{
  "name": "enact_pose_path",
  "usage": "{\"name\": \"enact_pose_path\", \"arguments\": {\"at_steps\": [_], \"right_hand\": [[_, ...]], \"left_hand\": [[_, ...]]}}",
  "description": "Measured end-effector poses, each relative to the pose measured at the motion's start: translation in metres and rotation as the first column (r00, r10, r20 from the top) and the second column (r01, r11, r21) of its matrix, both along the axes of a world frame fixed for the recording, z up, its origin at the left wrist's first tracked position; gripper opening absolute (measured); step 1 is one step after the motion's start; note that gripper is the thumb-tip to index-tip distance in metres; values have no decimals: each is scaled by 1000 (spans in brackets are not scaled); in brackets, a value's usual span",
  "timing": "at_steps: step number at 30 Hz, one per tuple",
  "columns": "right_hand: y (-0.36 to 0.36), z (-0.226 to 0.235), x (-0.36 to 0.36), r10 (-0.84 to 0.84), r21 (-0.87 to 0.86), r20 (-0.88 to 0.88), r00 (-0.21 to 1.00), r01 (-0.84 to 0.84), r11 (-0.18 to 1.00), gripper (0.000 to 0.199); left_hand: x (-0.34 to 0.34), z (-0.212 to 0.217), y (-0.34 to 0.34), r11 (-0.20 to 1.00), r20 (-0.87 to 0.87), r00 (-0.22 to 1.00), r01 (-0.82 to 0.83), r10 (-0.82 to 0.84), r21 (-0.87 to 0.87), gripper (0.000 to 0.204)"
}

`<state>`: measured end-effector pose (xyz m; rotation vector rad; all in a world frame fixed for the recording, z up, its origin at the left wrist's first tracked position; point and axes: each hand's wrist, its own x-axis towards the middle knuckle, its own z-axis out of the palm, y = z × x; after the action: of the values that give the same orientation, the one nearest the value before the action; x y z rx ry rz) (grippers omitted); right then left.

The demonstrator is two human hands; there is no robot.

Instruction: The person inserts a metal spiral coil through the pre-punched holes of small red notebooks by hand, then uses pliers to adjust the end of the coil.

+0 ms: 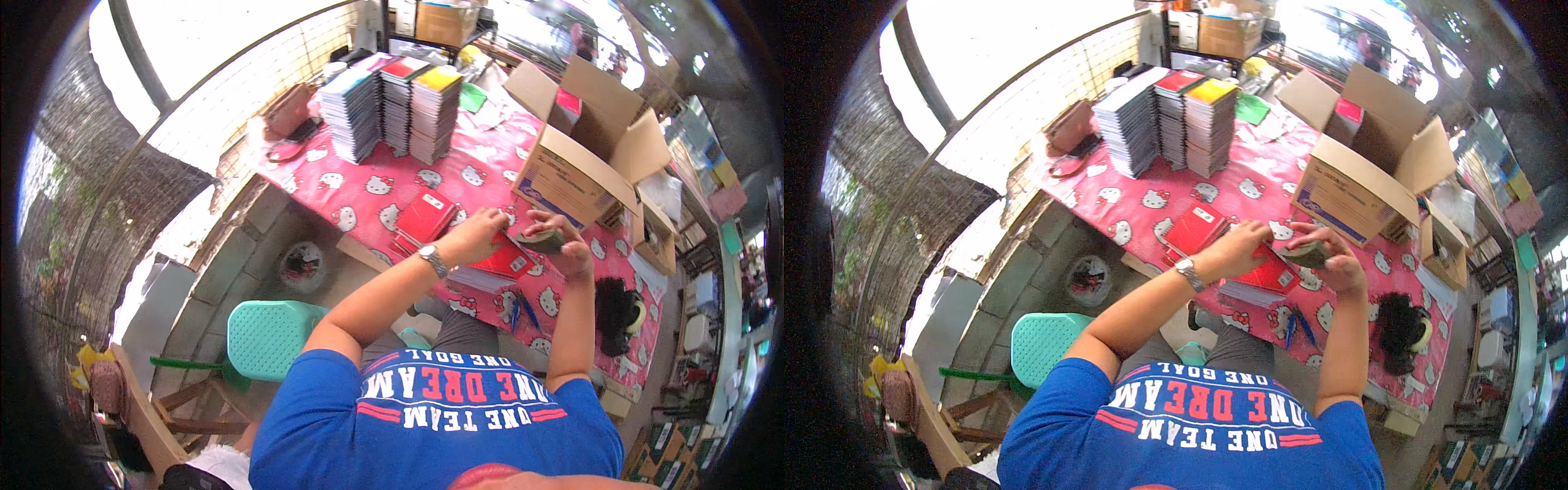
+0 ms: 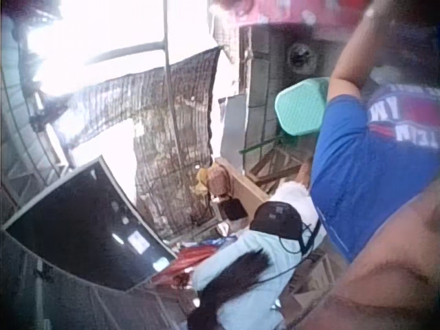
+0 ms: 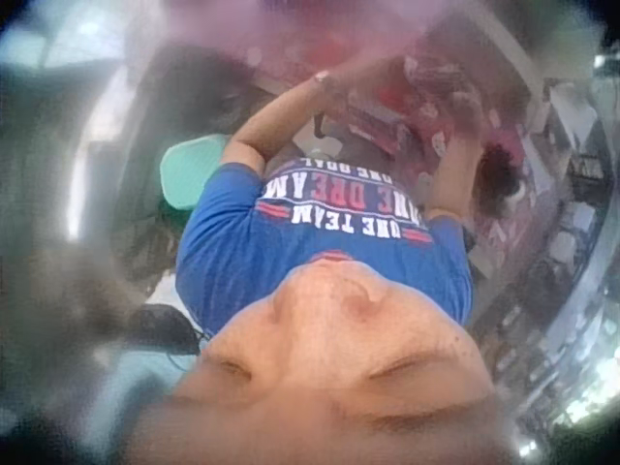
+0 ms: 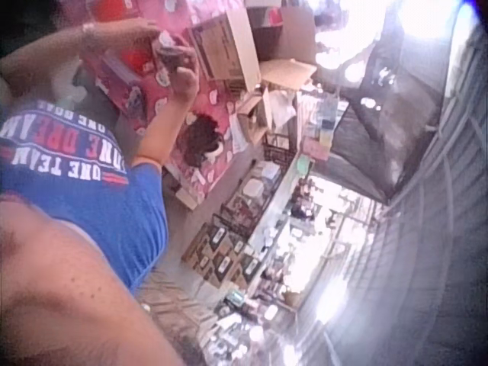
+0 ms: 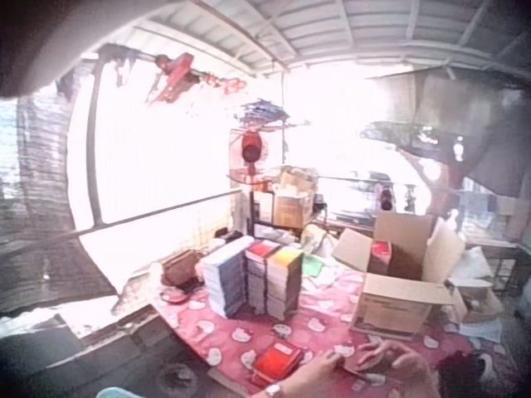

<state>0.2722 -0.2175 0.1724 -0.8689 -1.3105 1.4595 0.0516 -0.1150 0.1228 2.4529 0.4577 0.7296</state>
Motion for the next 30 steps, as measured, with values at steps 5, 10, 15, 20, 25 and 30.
{"name": "enact_pose_path", "arguments": {"at_steps": [5, 10, 15, 20, 25, 30], "right_hand": [[15, -9, 6, -76, 11, 168, 983, 75, 997, 47], [41, -71, 31, -214, 84, 604, 768, 205, 975, 43], [-29, -198, 99, -186, 111, 979, 80, 553, 826, 56], [-118, -230, -17, -533, 591, 800, -275, 511, 624, 79], [-152, -234, -42, -603, 525, 793, -91, 604, 599, 65], [-98, -90, -81, -876, 640, 468, 117, 639, 427, 57]], "left_hand": [[-3, 8, 10, 1000, -31, 1000, -1, 0, -24, 33], [-7, 5, 14, 983, 75, 997, 47, -35, -176, 26], [12, -6, 12, 939, 140, 990, 21, 30, -344, 22], [-6, -16, -5, 772, 257, 925, -57, 280, -633, 16], [2, -20, -7, 731, 199, 924, -113, 326, -673, 17], [-3, -27, -8, 857, 315, 899, -115, 305, -502, 17]]}}
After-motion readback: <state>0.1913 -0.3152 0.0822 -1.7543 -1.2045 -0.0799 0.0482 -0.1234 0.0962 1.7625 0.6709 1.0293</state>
